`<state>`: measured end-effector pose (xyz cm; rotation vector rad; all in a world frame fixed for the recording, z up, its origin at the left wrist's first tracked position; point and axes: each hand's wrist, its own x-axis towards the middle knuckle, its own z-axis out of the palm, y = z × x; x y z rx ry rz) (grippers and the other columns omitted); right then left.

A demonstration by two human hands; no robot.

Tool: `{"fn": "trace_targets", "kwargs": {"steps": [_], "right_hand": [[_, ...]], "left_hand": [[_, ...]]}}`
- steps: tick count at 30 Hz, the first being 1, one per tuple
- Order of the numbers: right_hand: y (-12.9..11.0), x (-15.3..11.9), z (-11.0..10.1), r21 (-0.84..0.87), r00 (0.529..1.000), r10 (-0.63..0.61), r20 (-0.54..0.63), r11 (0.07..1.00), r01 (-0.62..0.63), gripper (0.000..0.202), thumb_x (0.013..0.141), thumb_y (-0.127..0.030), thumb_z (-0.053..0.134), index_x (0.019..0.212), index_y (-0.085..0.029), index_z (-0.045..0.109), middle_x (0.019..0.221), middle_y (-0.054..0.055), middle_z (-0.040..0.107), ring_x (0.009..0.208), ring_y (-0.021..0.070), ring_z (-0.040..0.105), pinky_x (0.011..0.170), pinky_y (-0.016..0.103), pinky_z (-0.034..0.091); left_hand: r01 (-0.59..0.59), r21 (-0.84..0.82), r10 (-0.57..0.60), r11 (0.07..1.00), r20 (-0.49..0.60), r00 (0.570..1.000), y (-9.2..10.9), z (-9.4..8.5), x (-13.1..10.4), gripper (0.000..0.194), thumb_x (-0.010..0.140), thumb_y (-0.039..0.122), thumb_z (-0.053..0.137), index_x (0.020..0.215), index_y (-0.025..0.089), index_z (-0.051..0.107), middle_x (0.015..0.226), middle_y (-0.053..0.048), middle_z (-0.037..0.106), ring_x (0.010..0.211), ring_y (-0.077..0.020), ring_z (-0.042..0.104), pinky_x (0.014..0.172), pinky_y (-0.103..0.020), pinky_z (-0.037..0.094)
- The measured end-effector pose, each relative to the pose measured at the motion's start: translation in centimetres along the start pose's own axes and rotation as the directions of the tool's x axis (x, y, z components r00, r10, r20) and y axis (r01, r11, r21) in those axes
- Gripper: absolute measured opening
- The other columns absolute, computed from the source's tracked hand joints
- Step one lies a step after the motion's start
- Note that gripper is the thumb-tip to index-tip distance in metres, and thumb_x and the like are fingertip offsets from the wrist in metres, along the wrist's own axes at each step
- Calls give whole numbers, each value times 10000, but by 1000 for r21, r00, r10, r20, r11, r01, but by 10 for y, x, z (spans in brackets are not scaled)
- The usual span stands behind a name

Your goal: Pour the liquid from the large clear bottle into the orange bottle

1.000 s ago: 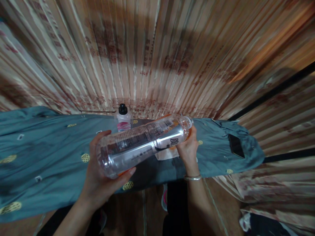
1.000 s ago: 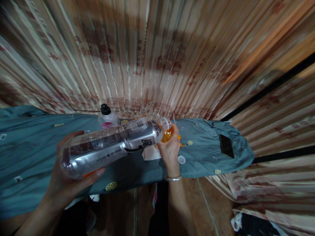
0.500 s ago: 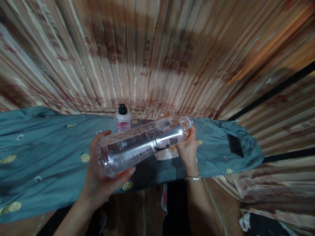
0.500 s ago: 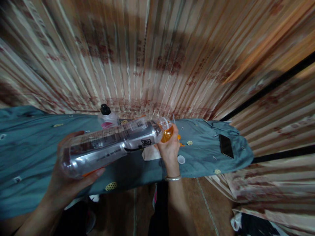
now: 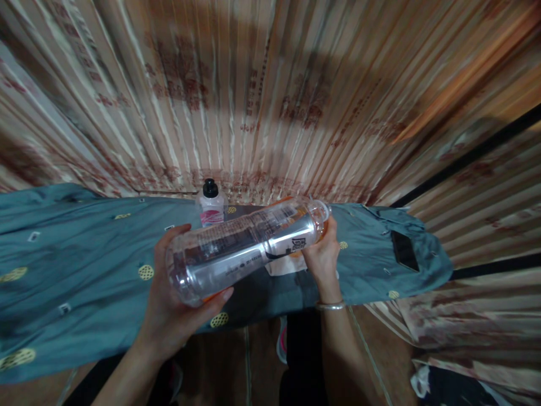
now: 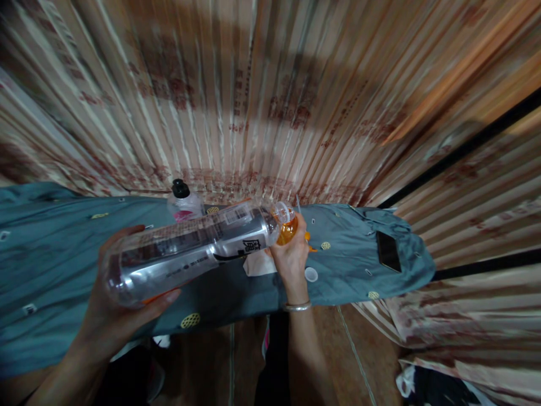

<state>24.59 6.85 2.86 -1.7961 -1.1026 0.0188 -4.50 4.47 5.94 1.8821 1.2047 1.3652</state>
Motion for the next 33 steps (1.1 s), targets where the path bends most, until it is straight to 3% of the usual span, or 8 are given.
{"fn": "trace_targets", "kwargs": {"steps": [8, 14, 19, 25, 33], "right_hand": [[-3, 0, -2, 14, 999, 28, 27, 999, -29, 792, 702, -469, 694, 1418, -148, 592, 1186, 190, 802, 1011, 398, 790, 863, 507, 638], [0, 0, -1, 24, 1000, 16, 17, 1000, -16, 791, 696, -462, 719, 1415, -159, 588, 1174, 173, 812, 1024, 383, 794, 880, 486, 641], [1, 0, 0, 17, 1000, 13, 9, 1000, -13, 775, 705, -452, 730, 1413, -171, 592, 1160, 162, 817, 1020, 379, 798, 871, 477, 644], [-2, 1, -2, 16, 999, 41, 31, 999, -41, 808, 691, -441, 732, 1429, -149, 577, 1183, 186, 804, 1031, 398, 790, 889, 508, 635], [-5, 1, -3, 11, 998, 55, 38, 998, -55, 802, 681, -456, 698, 1417, -161, 580, 1164, 176, 800, 1009, 385, 782, 882, 501, 628]], "left_hand": [[0, 13, 0, 1000, 17, 1000, -3, -1, 0, 972, 726, 312, 902, 1540, 426, 384, 1279, -9, 681, 1036, -254, 773, 878, -429, 702], [-18, -7, 18, 1000, 30, 999, 0, -1, 2, 985, 703, 301, 910, 1532, 343, 381, 1220, -23, 702, 1013, -256, 779, 860, -404, 702], [12, -5, -12, 1000, 11, 1000, 0, 0, 0, 942, 720, 318, 891, 1506, 456, 392, 1228, 19, 694, 1007, -251, 769, 862, -431, 702], [-16, 12, 16, 1000, 23, 1000, -1, -1, 1, 976, 700, 308, 909, 1524, 323, 388, 1238, -27, 685, 1016, -250, 773, 864, -393, 690], [-23, 24, 23, 999, 10, 1000, 0, -1, 0, 925, 755, 335, 872, 1539, 376, 382, 1259, -37, 684, 1025, -265, 779, 875, -404, 693]]}}
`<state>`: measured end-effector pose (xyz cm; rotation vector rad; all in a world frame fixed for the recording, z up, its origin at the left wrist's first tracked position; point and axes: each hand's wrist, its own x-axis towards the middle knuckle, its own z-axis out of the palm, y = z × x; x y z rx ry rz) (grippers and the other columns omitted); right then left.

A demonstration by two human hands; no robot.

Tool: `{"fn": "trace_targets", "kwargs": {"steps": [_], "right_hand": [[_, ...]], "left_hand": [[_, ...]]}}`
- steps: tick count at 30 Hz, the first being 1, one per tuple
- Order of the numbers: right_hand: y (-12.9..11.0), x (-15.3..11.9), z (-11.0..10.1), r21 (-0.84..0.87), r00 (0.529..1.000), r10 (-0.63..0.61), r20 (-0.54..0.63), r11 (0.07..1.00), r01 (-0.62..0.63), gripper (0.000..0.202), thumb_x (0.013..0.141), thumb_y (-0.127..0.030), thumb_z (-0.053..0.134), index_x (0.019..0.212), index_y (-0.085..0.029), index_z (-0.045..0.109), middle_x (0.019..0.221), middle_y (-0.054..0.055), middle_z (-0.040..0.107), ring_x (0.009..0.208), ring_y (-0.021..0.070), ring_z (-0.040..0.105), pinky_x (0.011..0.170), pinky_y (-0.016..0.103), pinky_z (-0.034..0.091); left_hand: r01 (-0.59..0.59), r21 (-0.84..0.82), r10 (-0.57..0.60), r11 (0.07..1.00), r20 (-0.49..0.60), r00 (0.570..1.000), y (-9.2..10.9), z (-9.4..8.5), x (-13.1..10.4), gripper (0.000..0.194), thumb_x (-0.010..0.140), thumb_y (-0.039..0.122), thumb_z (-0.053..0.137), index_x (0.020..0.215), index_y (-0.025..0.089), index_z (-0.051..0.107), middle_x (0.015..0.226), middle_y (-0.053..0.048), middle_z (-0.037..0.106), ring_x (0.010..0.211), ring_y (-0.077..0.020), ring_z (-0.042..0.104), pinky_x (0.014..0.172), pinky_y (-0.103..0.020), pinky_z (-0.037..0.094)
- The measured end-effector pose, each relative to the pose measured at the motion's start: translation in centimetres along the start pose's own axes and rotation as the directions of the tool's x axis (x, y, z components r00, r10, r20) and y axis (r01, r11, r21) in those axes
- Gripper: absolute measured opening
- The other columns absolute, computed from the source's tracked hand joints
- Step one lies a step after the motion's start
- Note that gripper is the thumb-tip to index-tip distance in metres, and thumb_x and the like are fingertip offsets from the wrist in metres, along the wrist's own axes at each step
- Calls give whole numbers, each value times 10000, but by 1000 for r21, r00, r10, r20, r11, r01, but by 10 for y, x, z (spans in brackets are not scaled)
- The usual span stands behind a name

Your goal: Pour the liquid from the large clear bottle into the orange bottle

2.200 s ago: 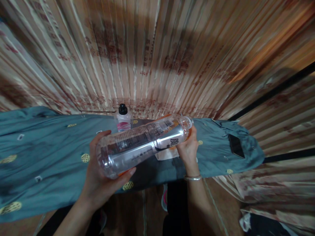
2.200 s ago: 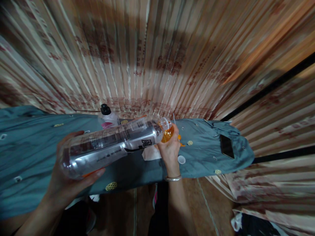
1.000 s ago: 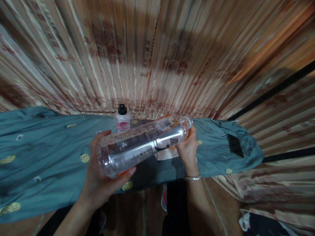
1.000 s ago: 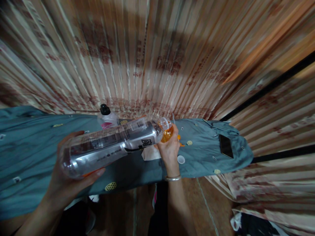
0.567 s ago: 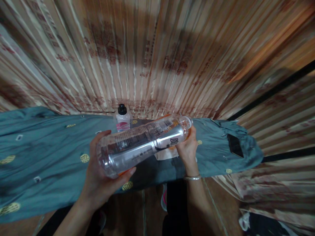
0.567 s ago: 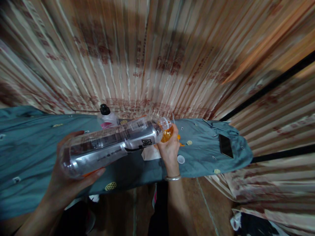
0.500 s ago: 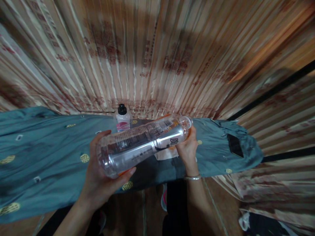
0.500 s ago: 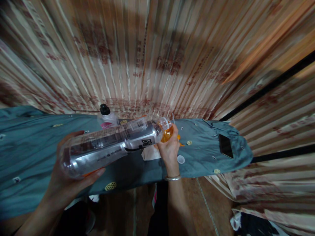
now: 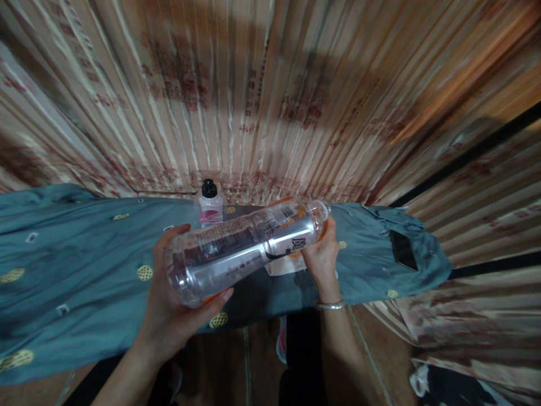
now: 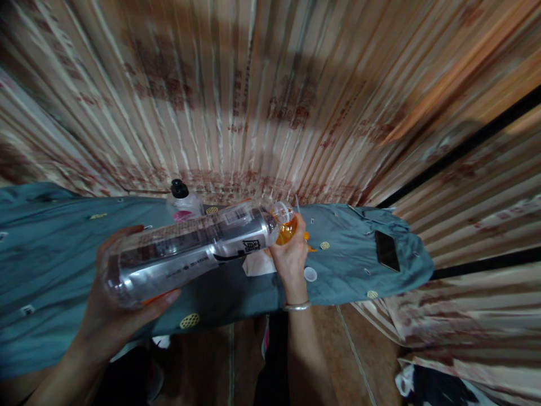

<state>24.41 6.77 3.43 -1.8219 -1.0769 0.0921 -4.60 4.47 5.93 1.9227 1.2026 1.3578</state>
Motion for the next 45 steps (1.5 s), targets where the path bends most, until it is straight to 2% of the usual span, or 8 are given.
{"fn": "trace_targets", "kwargs": {"steps": [5, 8, 12, 17, 23, 28, 38, 45], "right_hand": [[0, 0, 0, 10, 1000, -7, -3, 1000, 7, 793, 678, -463, 690, 1403, -160, 583, 1185, 176, 792, 1040, 383, 774, 899, 500, 622], [1, 0, 0, 9, 1000, -11, 2, 1000, 11, 796, 691, -469, 689, 1413, -157, 571, 1192, 175, 788, 1042, 382, 773, 905, 506, 618], [3, 0, 1, 22, 1000, -22, 2, 1000, 22, 787, 697, -466, 693, 1414, -160, 579, 1208, 177, 792, 1041, 383, 779, 906, 511, 621], [6, 0, 2, 10, 998, -52, -24, 999, 53, 770, 702, -432, 711, 1411, -159, 584, 1156, 168, 805, 979, 361, 788, 875, 487, 634], [6, 0, 2, 17, 999, -49, -11, 999, 49, 781, 685, -422, 717, 1405, -150, 587, 1194, 177, 796, 1028, 375, 785, 900, 493, 633], [6, 0, 1, 18, 999, -48, -15, 999, 48, 769, 699, -421, 719, 1410, -164, 580, 1171, 164, 798, 1018, 365, 783, 901, 487, 632], [3, 1, 1, 5, 1000, -11, -3, 1000, 11, 805, 675, -445, 701, 1412, -146, 576, 1185, 188, 793, 1029, 397, 778, 874, 507, 626], [4, 1, 1, -4, 1000, -9, -3, 1000, 9, 785, 680, -442, 705, 1404, -164, 582, 1159, 171, 799, 1002, 377, 780, 879, 506, 628]], "left_hand": [[-46, 5, 46, 999, 16, 999, 0, 0, 1, 979, 726, 305, 905, 1549, 348, 378, 1228, -22, 687, 998, -231, 774, 846, -366, 691], [-82, -34, 80, 996, -68, 994, 3, 6, 3, 908, 711, 350, 895, 1505, 335, 455, 1181, -12, 691, 945, -218, 767, 780, -348, 691], [-43, -61, 34, 997, -137, 990, 6, 12, 4, 847, 685, 376, 891, 1447, 310, 528, 1186, -14, 680, 936, -205, 757, 776, -337, 683], [-34, -69, 26, 997, -109, 994, 7, 9, 3, 885, 681, 356, 898, 1463, 276, 491, 1153, -14, 703, 935, -205, 773, 785, -323, 676], [-17, -52, 15, 998, -32, 999, 5, 5, 3, 914, 719, 313, 885, 1512, 353, 431, 1166, -17, 718, 951, -241, 782, 809, -385, 698], [-15, -35, 11, 999, -105, 994, 7, 7, 3, 865, 701, 374, 883, 1469, 356, 484, 1191, -2, 702, 963, -229, 778, 804, -376, 696], [-24, -85, 14, 996, -116, 993, 7, 11, 2, 889, 680, 376, 893, 1472, 329, 492, 1127, 9, 706, 907, -187, 773, 762, -300, 676], [-35, -96, 22, 995, -130, 991, 6, 12, 2, 891, 681, 402, 894, 1480, 365, 503, 1141, 5, 699, 905, -202, 767, 744, -327, 686]]}}
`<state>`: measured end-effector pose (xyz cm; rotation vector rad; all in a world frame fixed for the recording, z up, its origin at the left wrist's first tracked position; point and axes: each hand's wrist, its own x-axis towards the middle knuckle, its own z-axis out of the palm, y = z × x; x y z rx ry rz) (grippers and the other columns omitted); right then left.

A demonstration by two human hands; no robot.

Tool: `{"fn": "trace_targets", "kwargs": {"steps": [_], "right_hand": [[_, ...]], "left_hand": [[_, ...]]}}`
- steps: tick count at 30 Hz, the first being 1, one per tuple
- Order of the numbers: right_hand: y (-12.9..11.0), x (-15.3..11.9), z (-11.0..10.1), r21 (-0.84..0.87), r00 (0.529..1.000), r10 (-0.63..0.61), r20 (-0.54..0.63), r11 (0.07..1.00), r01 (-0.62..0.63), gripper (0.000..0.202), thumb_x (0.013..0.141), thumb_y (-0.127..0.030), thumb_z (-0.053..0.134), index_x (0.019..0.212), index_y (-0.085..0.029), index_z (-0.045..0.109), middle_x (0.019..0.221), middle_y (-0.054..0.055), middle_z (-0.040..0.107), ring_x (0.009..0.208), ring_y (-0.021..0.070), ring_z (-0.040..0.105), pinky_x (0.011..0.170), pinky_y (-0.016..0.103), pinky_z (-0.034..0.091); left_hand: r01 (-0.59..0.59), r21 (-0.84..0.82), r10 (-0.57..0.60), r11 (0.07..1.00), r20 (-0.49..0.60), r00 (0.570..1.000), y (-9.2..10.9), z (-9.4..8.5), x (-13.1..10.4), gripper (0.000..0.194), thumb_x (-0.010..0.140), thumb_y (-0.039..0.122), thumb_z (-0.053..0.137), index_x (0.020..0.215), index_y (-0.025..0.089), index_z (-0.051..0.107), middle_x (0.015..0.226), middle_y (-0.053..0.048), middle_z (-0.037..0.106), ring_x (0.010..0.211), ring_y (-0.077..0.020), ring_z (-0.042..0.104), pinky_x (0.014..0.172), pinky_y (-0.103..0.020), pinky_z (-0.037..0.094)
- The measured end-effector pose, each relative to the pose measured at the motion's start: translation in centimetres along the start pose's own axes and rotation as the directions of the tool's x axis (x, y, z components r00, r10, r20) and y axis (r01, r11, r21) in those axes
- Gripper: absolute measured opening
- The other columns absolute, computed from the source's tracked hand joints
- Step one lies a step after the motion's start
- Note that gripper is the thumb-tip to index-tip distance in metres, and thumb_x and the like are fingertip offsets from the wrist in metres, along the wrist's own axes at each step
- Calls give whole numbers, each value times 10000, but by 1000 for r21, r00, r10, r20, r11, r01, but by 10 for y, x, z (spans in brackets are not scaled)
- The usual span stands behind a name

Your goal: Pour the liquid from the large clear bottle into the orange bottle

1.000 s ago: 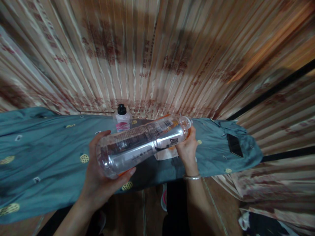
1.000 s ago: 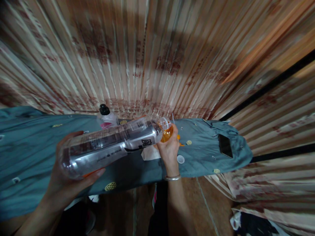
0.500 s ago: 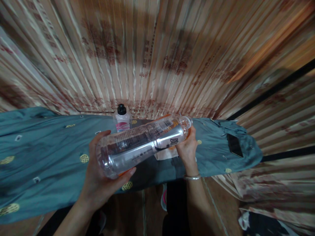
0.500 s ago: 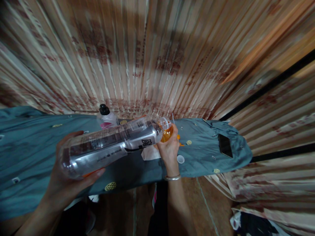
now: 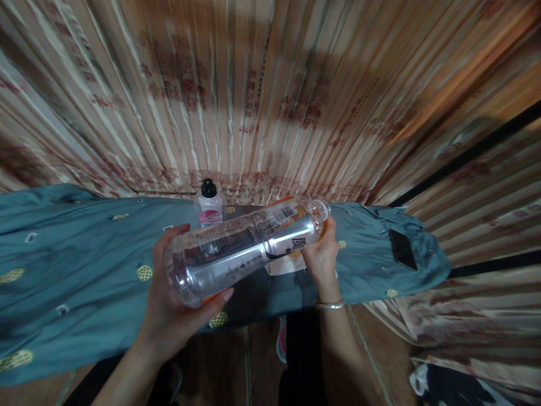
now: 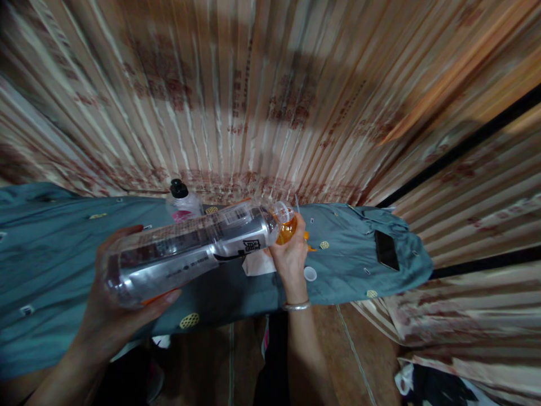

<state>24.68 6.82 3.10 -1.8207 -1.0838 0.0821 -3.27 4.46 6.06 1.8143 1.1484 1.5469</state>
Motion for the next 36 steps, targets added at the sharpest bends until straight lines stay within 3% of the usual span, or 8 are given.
{"fn": "trace_targets", "kwargs": {"steps": [6, 13, 16, 21, 28, 36], "right_hand": [[0, 0, 0, 9, 1000, -1, -1, 1000, 1, 796, 680, -453, 710, 1412, -167, 585, 1155, 164, 806, 980, 370, 788, 864, 491, 633], [1, -1, 0, 11, 1000, -11, -6, 1000, 11, 785, 692, -451, 711, 1415, -169, 592, 1165, 164, 807, 1006, 376, 787, 864, 483, 630], [1, -1, 0, 18, 1000, -9, -1, 1000, 9, 790, 689, -441, 720, 1417, -165, 587, 1170, 167, 807, 994, 375, 789, 867, 487, 629], [0, -1, 0, 12, 1000, -15, 2, 1000, 15, 774, 699, -424, 717, 1413, -165, 572, 1183, 167, 796, 1019, 372, 782, 893, 496, 626], [0, 0, 0, 12, 1000, -12, 1, 1000, 12, 777, 694, -427, 728, 1409, -161, 576, 1160, 167, 799, 977, 364, 786, 873, 487, 631], [2, 0, -1, 4, 1000, -12, -6, 1000, 12, 770, 694, -453, 720, 1398, -164, 602, 1169, 178, 809, 1009, 393, 791, 873, 505, 632]], "left_hand": [[-3, 18, 3, 1000, 7, 1000, -1, -1, 0, 898, 680, 428, 893, 1482, 381, 492, 1156, 6, 696, 914, -215, 757, 752, -355, 693], [23, 62, -25, 998, 38, 999, 4, -2, 2, 868, 674, 351, 893, 1437, 290, 484, 1133, -11, 705, 916, -219, 774, 779, -349, 683], [18, 40, -18, 999, 5, 1000, 4, -2, 2, 842, 671, 372, 886, 1418, 306, 503, 1122, -3, 704, 898, -222, 773, 757, -361, 685], [-12, 96, 2, 995, 103, 995, 1, -7, 2, 923, 710, 326, 888, 1503, 366, 418, 1186, 3, 695, 960, -233, 778, 803, -402, 698], [-14, 96, 1, 995, 133, 991, 0, -8, 3, 900, 739, 338, 877, 1500, 341, 396, 1185, -2, 684, 956, -212, 770, 809, -360, 681], [-21, 90, 12, 996, 100, 995, 0, -8, 3, 877, 719, 349, 881, 1473, 372, 434, 1205, -5, 682, 975, -224, 760, 817, -370, 683]]}}
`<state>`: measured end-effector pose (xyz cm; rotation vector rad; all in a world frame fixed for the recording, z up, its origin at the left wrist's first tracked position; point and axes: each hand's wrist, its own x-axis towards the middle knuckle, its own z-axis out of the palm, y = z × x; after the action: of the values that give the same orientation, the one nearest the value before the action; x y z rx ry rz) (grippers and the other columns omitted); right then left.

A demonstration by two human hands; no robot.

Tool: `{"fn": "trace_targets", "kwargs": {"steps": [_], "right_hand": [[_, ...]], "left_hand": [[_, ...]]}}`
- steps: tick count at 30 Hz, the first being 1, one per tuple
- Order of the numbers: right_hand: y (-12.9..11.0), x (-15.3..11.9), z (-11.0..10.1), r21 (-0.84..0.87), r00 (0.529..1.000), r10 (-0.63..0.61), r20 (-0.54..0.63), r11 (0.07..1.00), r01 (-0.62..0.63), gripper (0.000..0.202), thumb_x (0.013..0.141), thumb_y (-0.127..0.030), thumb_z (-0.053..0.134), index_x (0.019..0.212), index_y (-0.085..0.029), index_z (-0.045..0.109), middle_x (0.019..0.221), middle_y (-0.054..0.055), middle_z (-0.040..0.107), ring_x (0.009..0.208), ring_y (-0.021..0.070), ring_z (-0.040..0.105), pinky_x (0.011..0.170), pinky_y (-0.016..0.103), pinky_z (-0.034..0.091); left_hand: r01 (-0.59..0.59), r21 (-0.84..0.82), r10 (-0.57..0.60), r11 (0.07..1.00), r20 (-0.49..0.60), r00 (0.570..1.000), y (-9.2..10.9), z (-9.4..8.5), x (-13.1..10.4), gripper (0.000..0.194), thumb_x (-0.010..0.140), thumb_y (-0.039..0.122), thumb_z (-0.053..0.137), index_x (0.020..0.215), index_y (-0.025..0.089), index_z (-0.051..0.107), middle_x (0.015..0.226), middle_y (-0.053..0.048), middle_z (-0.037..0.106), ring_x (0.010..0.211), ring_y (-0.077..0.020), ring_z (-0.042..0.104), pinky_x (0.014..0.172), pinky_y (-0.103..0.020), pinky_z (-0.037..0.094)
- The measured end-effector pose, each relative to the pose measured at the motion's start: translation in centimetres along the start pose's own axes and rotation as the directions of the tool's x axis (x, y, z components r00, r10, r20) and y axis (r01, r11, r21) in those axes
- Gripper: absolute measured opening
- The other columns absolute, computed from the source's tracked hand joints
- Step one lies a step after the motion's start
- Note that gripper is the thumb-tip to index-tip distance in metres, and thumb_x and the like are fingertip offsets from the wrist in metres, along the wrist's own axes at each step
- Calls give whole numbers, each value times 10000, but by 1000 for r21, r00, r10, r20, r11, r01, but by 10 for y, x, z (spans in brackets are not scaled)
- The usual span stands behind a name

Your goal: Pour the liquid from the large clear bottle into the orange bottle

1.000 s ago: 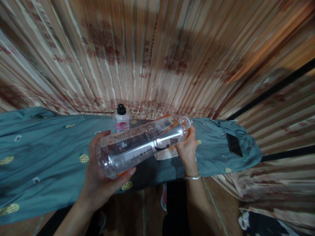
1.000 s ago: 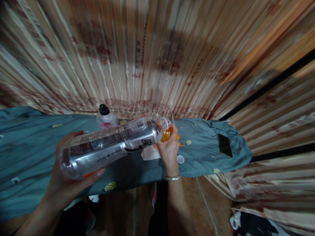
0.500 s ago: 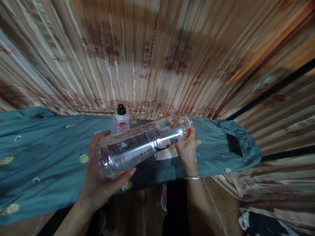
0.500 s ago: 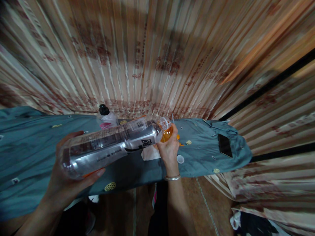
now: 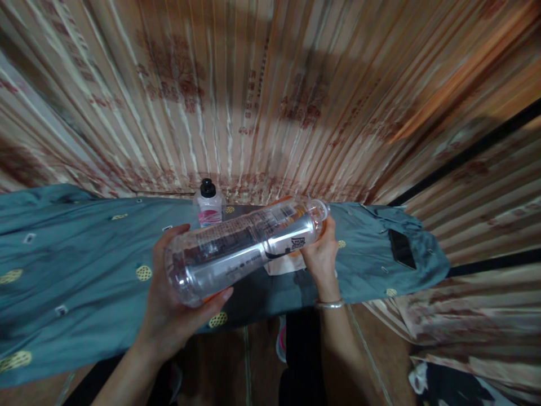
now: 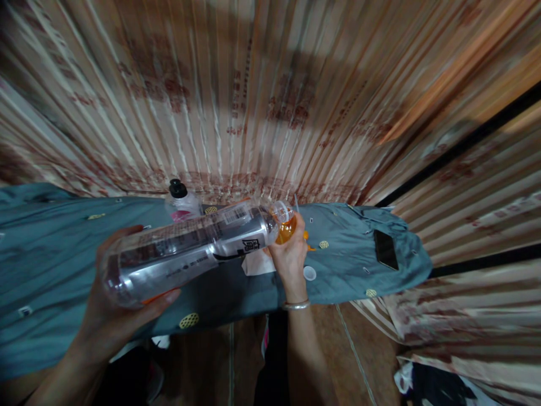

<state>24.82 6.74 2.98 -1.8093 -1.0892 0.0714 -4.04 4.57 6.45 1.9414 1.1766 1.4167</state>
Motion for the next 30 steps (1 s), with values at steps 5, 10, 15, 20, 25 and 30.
{"fn": "trace_targets", "kwargs": {"steps": [5, 10, 15, 20, 25, 30], "right_hand": [[1, 0, 1, 19, 1000, -13, -1, 1000, 13, 777, 692, -442, 732, 1406, -170, 594, 1174, 163, 814, 1006, 377, 796, 878, 486, 636], [1, 0, 1, 1, 1000, -15, -9, 1000, 15, 776, 696, -427, 730, 1414, -166, 592, 1176, 170, 811, 1001, 377, 795, 871, 490, 637], [0, 0, 1, 8, 1000, -18, 3, 1000, 18, 784, 698, -429, 719, 1417, -153, 579, 1172, 173, 805, 1005, 373, 791, 877, 486, 635], [3, 0, 2, -10, 1000, -18, -11, 1000, 18, 779, 697, -427, 728, 1415, -163, 583, 1139, 165, 818, 963, 372, 799, 844, 482, 640], [4, 0, 2, 5, 999, -34, -6, 999, 34, 779, 697, -423, 748, 1417, -180, 575, 1155, 156, 813, 964, 358, 797, 858, 478, 643], [1, -1, 1, -10, 1000, -15, 8, 1000, 15, 773, 707, -441, 724, 1414, -169, 571, 1133, 159, 803, 947, 361, 789, 862, 495, 637]], "left_hand": [[3, -13, -3, 1000, 24, 1000, 0, 0, 1, 905, 714, 332, 886, 1483, 388, 412, 1165, 11, 690, 948, -238, 773, 791, -411, 704], [-7, -13, 7, 1000, -2, 1000, -1, 0, 0, 894, 712, 355, 884, 1482, 343, 430, 1168, -4, 688, 955, -233, 776, 787, -383, 701], [5, 13, -5, 1000, 21, 1000, -4, -1, -1, 925, 717, 342, 895, 1503, 377, 408, 1226, -10, 673, 986, -238, 766, 823, -414, 705], [7, 7, -7, 1000, 19, 1000, -5, -1, -1, 938, 722, 345, 887, 1516, 424, 395, 1206, 2, 677, 968, -250, 767, 802, -438, 712], [9, 17, -9, 1000, 21, 1000, -4, 0, -1, 934, 701, 354, 892, 1499, 371, 406, 1221, -15, 666, 990, -250, 761, 832, -433, 700], [32, -32, -34, 999, -37, 999, 3, 4, 0, 853, 699, 369, 882, 1440, 332, 464, 1169, -2, 675, 947, -220, 761, 796, -366, 684]]}}
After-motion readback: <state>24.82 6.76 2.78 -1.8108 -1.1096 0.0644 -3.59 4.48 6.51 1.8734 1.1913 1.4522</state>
